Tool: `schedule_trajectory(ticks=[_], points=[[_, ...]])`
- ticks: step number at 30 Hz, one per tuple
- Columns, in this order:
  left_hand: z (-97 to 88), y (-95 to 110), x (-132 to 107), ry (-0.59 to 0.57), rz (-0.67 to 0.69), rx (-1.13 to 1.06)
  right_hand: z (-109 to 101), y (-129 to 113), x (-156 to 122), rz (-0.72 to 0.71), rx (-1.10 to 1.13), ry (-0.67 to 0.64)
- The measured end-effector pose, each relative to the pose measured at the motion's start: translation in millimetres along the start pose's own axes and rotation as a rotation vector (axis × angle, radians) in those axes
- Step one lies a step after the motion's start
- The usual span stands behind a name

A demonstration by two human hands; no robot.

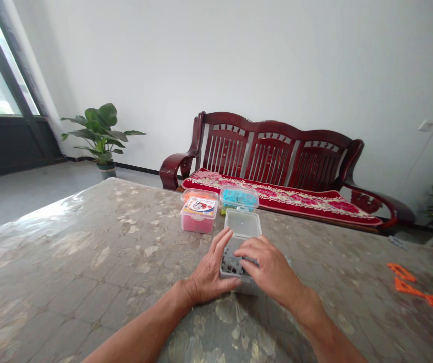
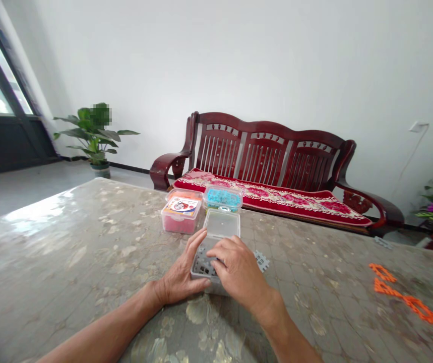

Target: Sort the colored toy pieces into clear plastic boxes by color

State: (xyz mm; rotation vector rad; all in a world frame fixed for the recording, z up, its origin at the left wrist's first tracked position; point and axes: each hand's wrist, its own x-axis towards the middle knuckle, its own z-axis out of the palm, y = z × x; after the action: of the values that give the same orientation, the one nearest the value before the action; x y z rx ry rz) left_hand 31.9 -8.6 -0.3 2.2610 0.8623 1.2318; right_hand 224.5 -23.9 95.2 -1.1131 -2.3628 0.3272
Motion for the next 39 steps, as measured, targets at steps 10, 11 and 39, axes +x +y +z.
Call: schedule_trajectory(ticks=[10, 11, 39], points=[[-0.7, 1, 1, -0.005, -0.007, -0.005, 2, 12, 1, -0.068, 0.189, -0.066], [-0.9, 1, 1, -0.005, -0.012, -0.007, -3, 15, 1, -0.040, 0.223, -0.030], [-8.9, 6, 4, -0.106, -0.039, 0.068, -43, 32, -6, 0.142, 0.044, -0.210]])
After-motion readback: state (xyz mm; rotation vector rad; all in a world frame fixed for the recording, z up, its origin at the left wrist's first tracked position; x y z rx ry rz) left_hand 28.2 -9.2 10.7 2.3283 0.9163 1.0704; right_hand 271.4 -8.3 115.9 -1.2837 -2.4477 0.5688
